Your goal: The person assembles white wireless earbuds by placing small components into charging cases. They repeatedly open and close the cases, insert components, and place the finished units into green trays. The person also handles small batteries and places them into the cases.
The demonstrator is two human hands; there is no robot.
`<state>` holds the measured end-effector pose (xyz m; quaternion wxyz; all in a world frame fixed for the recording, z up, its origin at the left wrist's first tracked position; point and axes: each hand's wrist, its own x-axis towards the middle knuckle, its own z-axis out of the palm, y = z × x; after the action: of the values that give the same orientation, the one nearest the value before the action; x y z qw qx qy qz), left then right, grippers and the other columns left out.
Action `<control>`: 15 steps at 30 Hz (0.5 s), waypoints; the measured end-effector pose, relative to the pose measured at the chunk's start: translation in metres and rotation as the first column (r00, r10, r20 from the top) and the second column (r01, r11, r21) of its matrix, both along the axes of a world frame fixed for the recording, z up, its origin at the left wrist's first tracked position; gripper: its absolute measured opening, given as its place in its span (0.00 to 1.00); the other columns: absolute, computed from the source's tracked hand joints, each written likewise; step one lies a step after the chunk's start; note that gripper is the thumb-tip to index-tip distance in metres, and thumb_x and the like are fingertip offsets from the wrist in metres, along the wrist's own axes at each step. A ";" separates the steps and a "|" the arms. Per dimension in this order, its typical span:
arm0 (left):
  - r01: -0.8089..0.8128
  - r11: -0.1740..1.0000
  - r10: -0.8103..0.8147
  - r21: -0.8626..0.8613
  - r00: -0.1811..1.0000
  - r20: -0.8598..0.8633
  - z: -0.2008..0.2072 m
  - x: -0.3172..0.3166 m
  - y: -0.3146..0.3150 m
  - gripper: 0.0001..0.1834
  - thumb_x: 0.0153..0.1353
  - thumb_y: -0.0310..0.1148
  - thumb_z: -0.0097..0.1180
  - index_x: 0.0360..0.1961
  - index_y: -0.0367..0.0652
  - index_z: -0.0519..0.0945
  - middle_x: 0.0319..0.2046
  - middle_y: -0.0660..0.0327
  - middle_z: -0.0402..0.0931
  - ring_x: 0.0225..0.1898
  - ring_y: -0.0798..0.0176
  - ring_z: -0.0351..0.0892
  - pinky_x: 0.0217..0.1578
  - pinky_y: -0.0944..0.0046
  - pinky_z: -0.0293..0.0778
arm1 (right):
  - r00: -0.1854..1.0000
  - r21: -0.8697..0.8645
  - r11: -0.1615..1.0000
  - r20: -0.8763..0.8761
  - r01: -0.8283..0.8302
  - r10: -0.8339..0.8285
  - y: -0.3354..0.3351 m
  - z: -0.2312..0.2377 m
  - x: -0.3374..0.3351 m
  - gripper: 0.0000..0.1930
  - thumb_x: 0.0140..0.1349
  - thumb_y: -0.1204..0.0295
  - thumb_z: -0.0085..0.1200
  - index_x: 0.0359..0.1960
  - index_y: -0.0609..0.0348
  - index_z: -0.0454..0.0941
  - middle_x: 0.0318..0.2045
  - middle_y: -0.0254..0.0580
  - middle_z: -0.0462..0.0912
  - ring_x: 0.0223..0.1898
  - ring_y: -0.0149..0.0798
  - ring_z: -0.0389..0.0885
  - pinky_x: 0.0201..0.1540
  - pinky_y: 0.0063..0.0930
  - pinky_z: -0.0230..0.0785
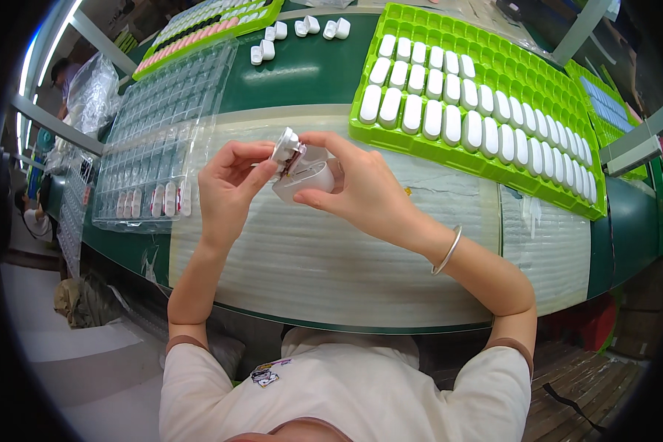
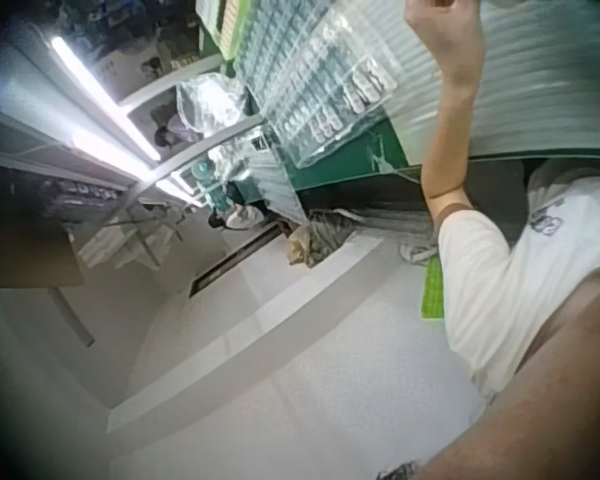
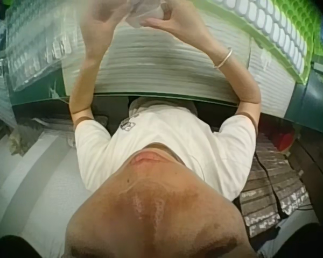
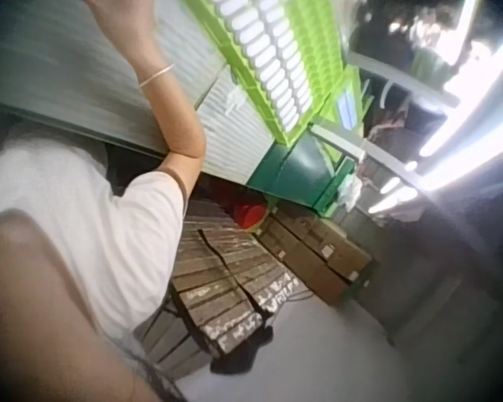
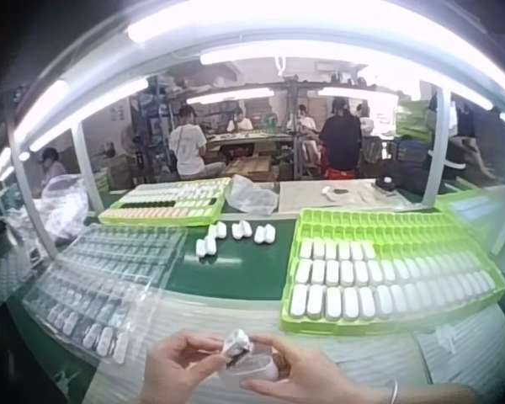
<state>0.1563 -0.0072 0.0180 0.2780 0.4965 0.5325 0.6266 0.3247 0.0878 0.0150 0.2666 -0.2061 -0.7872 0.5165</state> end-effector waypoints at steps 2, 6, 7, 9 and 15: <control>-0.025 0.993 0.049 0.118 0.977 -0.208 -0.002 0.004 0.000 0.12 0.50 0.21 0.62 0.38 0.38 0.78 0.36 0.57 0.80 0.36 0.66 0.80 0.35 0.69 0.77 | 0.999 0.091 0.996 -0.043 0.023 -0.020 -0.001 0.002 0.000 0.30 0.47 0.73 0.66 0.53 0.57 0.68 0.23 0.42 0.78 0.21 0.32 0.74 0.25 0.25 0.67; 0.137 0.899 0.199 0.417 0.720 -0.665 0.002 0.001 0.000 0.18 0.42 0.21 0.66 0.38 0.40 0.79 0.35 0.54 0.79 0.35 0.56 0.81 0.33 0.65 0.78 | 0.987 0.371 0.925 -0.157 0.081 -0.023 -0.006 0.013 0.003 0.30 0.45 0.77 0.65 0.53 0.53 0.69 0.30 0.43 0.81 0.26 0.39 0.81 0.28 0.28 0.73; 0.168 0.882 0.203 0.441 0.709 -0.676 0.002 0.000 0.001 0.18 0.42 0.21 0.66 0.38 0.40 0.79 0.34 0.55 0.79 0.35 0.56 0.81 0.32 0.65 0.78 | 0.984 0.456 0.886 -0.177 0.089 -0.007 -0.007 0.015 0.004 0.30 0.44 0.77 0.65 0.53 0.52 0.70 0.32 0.42 0.82 0.28 0.40 0.81 0.29 0.29 0.74; 0.232 0.843 0.212 0.486 0.686 -0.696 0.001 -0.002 0.002 0.17 0.43 0.21 0.65 0.38 0.39 0.78 0.34 0.55 0.79 0.35 0.56 0.81 0.32 0.64 0.78 | 0.982 0.553 0.828 -0.188 0.089 0.020 -0.008 0.019 0.007 0.30 0.43 0.79 0.64 0.53 0.51 0.70 0.35 0.42 0.82 0.29 0.41 0.82 0.30 0.29 0.74; 0.370 0.773 0.166 0.515 0.665 -0.728 0.002 -0.001 -0.001 0.17 0.44 0.22 0.63 0.38 0.39 0.78 0.34 0.53 0.79 0.35 0.54 0.81 0.32 0.61 0.79 | 0.940 0.136 0.942 -0.112 -0.306 0.322 0.004 0.029 0.015 0.46 0.38 0.74 0.68 0.63 0.50 0.56 0.41 0.45 0.80 0.35 0.37 0.79 0.38 0.30 0.72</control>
<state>0.1554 -0.0081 0.0203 -0.1061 0.7997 0.3279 0.4916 0.3402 0.0915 0.0437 0.2438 -0.0269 -0.8195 0.5180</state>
